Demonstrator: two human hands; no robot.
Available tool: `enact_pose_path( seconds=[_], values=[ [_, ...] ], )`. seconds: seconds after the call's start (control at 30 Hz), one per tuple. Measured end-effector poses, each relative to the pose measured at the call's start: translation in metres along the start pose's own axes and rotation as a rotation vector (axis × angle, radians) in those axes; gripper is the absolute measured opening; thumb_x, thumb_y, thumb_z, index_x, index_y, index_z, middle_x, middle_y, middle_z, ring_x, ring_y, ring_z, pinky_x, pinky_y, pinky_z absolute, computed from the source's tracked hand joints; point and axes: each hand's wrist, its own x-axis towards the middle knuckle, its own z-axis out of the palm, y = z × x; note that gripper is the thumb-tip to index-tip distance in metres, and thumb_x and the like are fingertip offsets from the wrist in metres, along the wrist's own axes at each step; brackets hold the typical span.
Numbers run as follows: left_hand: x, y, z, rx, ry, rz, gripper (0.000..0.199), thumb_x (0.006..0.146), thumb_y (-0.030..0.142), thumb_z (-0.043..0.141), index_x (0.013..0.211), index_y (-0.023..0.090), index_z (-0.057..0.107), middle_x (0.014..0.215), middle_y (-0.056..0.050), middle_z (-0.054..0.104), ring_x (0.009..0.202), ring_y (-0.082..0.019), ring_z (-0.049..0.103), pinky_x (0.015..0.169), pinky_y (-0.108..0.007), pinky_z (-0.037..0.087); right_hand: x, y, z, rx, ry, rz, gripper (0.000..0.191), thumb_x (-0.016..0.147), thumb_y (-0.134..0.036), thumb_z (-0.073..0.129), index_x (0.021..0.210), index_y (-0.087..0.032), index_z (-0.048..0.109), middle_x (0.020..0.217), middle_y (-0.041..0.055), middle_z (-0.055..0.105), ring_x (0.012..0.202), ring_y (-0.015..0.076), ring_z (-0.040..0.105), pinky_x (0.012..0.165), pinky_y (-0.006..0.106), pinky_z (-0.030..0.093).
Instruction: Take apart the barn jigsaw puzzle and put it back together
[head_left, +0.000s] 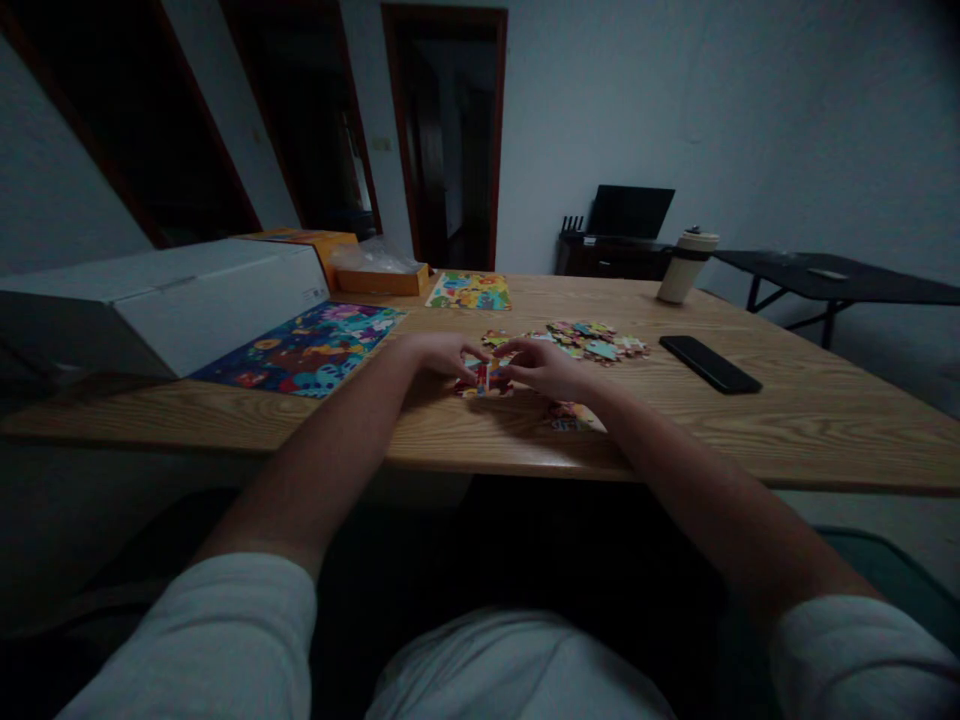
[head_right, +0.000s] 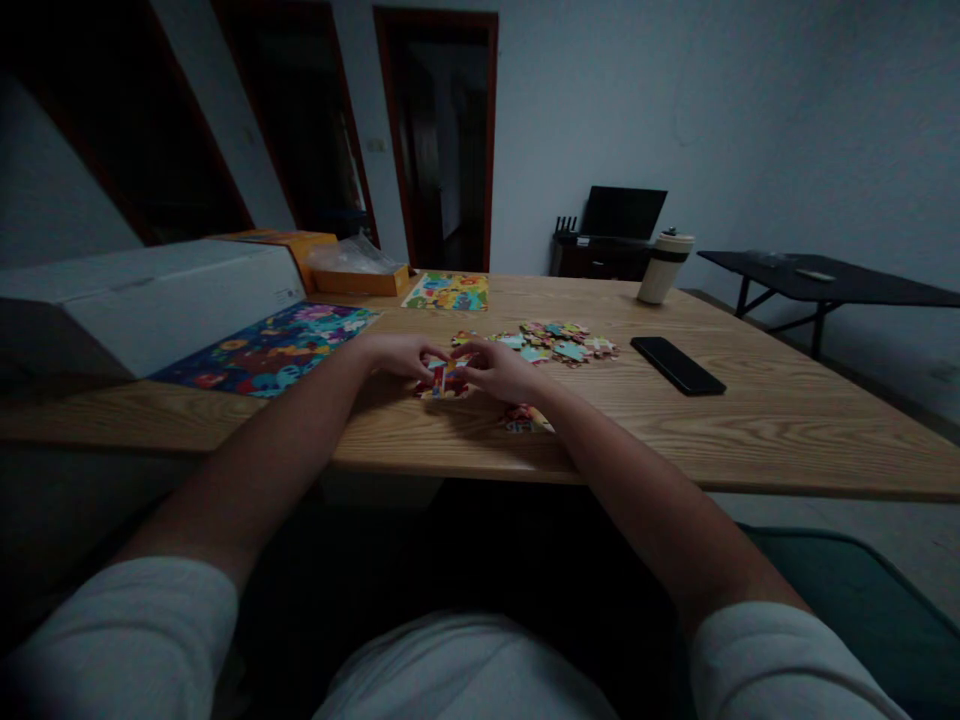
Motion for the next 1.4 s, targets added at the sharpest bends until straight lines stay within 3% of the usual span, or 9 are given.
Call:
enact_pose_path(
  seconds=[0.13, 0.33, 0.53, 0.63, 0.83, 1.03, 1.4],
  values=[
    [0.008, 0.007, 0.006, 0.041, 0.055, 0.029, 0.057, 0.075, 0.048, 0.065, 0.129, 0.033, 0.063, 0.106, 0.000, 0.073, 0.089, -0.019, 0.062, 0.077, -0.024, 0.041, -0.004, 0.002, 0.006, -0.209, -0.078, -0.020, 0.031, 0.087, -0.035, 0.066, 0.115, -0.020, 0.065, 0.093, 0.0058, 0.074, 0.075, 0.0150, 0.066, 0.067, 0.025, 0.050],
    [0.004, 0.008, 0.003, -0.043, 0.054, 0.007, 0.062, 0.071, 0.053, 0.068, 0.129, 0.033, 0.064, 0.109, -0.002, 0.072, 0.089, -0.021, 0.061, 0.077, -0.026, 0.041, -0.007, 0.005, 0.001, -0.409, -0.124, -0.059, 0.029, 0.088, -0.037, 0.063, 0.112, -0.023, 0.071, 0.082, 0.0021, 0.072, 0.063, 0.0125, 0.058, 0.058, 0.024, 0.041],
    [0.001, 0.013, 0.001, -0.048, 0.058, -0.017, 0.066, 0.069, 0.050, 0.070, 0.132, 0.033, 0.062, 0.104, -0.001, 0.073, 0.086, -0.020, 0.060, 0.076, -0.026, 0.041, -0.011, -0.009, 0.003, -0.524, -0.188, -0.072, 0.023, 0.089, -0.033, 0.058, 0.099, -0.023, 0.076, 0.076, 0.0009, 0.071, 0.061, 0.0123, 0.054, 0.061, 0.025, 0.038],
    [0.000, 0.014, 0.000, -0.051, 0.050, -0.024, 0.066, 0.068, 0.050, 0.071, 0.131, 0.033, 0.063, 0.102, -0.001, 0.074, 0.085, -0.021, 0.061, 0.077, -0.026, 0.041, -0.011, -0.012, 0.007, -0.554, -0.211, -0.131, 0.026, 0.091, -0.036, 0.056, 0.103, -0.023, 0.075, 0.077, 0.0012, 0.070, 0.061, 0.0131, 0.054, 0.061, 0.026, 0.038],
    [0.003, 0.011, 0.001, -0.027, 0.048, 0.024, 0.062, 0.072, 0.051, 0.069, 0.131, 0.031, 0.063, 0.118, -0.003, 0.070, 0.101, -0.024, 0.060, 0.085, -0.029, 0.041, -0.011, -0.016, 0.017, -0.607, -0.172, -0.150, 0.027, 0.090, -0.033, 0.057, 0.110, -0.025, 0.073, 0.090, 0.0039, 0.072, 0.069, 0.0155, 0.058, 0.066, 0.028, 0.040],
    [0.001, 0.013, -0.001, 0.023, -0.006, 0.001, 0.071, 0.075, 0.058, 0.064, 0.139, 0.028, 0.056, 0.126, -0.004, 0.067, 0.110, -0.025, 0.057, 0.093, -0.029, 0.039, -0.012, -0.020, 0.024, -0.670, -0.139, -0.171, 0.026, 0.092, -0.033, 0.057, 0.111, -0.023, 0.072, 0.094, 0.0054, 0.073, 0.073, 0.0156, 0.059, 0.068, 0.027, 0.041],
    [0.002, 0.011, 0.000, -0.011, 0.000, -0.023, 0.075, 0.073, 0.059, 0.066, 0.140, 0.029, 0.055, 0.120, -0.005, 0.068, 0.105, -0.025, 0.057, 0.089, -0.030, 0.039, -0.013, -0.017, 0.024, -0.744, -0.134, -0.207, 0.030, 0.095, -0.038, 0.053, 0.112, -0.022, 0.072, 0.099, 0.0063, 0.073, 0.076, 0.0161, 0.061, 0.070, 0.027, 0.042]
  ],
)
